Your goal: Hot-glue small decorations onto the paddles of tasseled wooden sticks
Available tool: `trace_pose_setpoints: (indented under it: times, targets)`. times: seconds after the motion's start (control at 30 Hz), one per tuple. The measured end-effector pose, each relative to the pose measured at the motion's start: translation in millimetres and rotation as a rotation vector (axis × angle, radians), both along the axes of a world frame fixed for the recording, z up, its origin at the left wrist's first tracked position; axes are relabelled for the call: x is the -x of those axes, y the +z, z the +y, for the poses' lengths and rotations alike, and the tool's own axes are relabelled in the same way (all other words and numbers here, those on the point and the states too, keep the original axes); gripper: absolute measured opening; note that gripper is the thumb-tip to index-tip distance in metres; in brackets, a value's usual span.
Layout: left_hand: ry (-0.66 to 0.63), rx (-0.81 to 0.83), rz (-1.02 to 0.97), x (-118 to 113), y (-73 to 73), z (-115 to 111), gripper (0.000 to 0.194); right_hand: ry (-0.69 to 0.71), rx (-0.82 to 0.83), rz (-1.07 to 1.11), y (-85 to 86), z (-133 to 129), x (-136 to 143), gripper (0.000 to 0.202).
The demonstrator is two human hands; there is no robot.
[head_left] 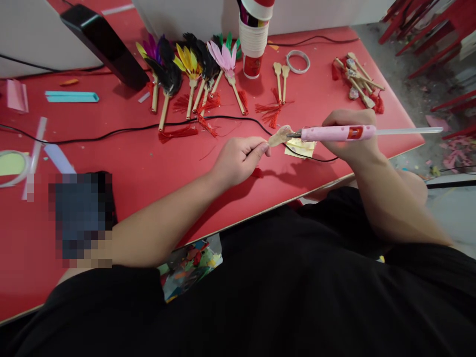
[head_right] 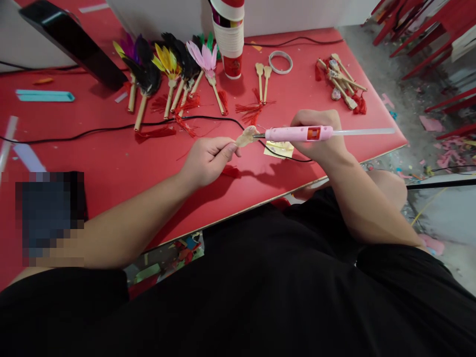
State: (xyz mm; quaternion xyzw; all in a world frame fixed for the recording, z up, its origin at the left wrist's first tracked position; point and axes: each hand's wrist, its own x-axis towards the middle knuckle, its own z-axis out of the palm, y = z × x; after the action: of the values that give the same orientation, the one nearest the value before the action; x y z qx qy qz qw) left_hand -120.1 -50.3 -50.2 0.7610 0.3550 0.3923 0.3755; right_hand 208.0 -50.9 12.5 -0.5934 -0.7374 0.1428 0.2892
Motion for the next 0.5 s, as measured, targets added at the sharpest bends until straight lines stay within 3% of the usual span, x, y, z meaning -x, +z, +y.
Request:
trace_pose_setpoints:
  times: [0.2, 0.5]
  targets:
    - [-0.013, -0.053, 0.044, 2.1, 3.1, 2.5, 0.041, -0.019, -0.011, 0.029, -0.9, 3.2, -1.1, 0.051]
    - [-0.073, -0.058, 0.087, 6.3, 6.8, 7.1, 0.039, 0.113, -0.149, 0.015, 4.0, 9.4, 1.9, 0.059]
